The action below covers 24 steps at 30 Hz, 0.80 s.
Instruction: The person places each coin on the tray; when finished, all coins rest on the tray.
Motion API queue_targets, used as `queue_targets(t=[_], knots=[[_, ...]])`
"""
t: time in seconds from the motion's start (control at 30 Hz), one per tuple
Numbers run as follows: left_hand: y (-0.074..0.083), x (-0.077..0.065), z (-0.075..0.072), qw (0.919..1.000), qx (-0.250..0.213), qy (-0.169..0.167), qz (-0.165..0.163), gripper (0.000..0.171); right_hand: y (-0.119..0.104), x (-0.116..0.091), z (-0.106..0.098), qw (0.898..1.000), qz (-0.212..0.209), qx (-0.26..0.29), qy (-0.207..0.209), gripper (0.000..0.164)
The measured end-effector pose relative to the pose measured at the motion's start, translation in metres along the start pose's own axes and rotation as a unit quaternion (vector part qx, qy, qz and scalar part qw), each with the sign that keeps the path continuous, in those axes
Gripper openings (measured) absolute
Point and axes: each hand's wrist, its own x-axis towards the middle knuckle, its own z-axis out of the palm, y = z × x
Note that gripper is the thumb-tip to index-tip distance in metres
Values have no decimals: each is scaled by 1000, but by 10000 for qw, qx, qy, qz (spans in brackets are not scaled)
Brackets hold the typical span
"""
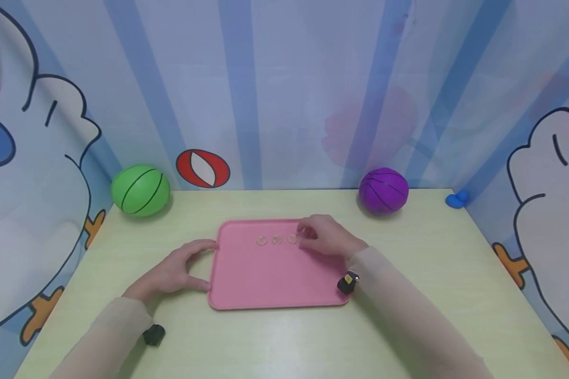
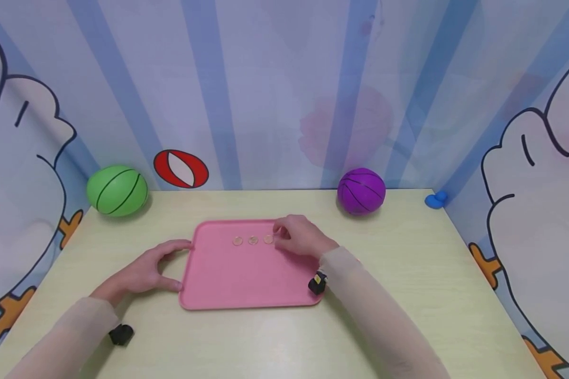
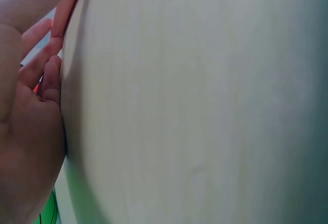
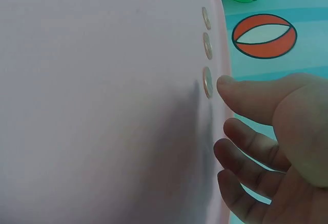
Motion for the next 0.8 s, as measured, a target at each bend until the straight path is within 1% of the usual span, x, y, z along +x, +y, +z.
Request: queue_targets(t=[0.13, 0.27, 0.37, 0.43, 0.53, 0.6, 0.67, 0.77, 0.8], knots=[[-1, 0, 1, 10000, -7, -1, 26, 96, 7, -12, -9, 9999, 45, 140, 78, 31], [0, 0, 0, 10000, 27, 5, 56, 96, 14, -25, -17, 9994, 206, 252, 88, 34], [0, 0, 0, 10000, 28, 23, 78, 96, 19, -36, -24, 9980, 484, 410, 51, 37], [0, 0, 1, 10000, 39, 17, 60, 96, 21, -43, -29, 9952, 773, 598, -17, 38], [1, 0, 1, 10000, 67, 11, 15, 96, 27, -53, -35, 9869, 1253, 1010, -75, 38], [1, 0, 1, 10000, 75, 19, 5, 96, 31, -59, -38, 9839, 1413, 1091, -10, 36], [1, 0, 1, 10000, 80, 26, 20, 96, 36, -64, -41, 9833, 1468, 1077, 55, 34], [1, 0, 0, 10000, 76, 19, 39, 97, 44, -69, -44, 9871, 1406, 758, 114, 31], [1, 0, 0, 10000, 69, 15, 33, 97, 45, -71, -44, 9865, 1454, 750, 78, 31]])
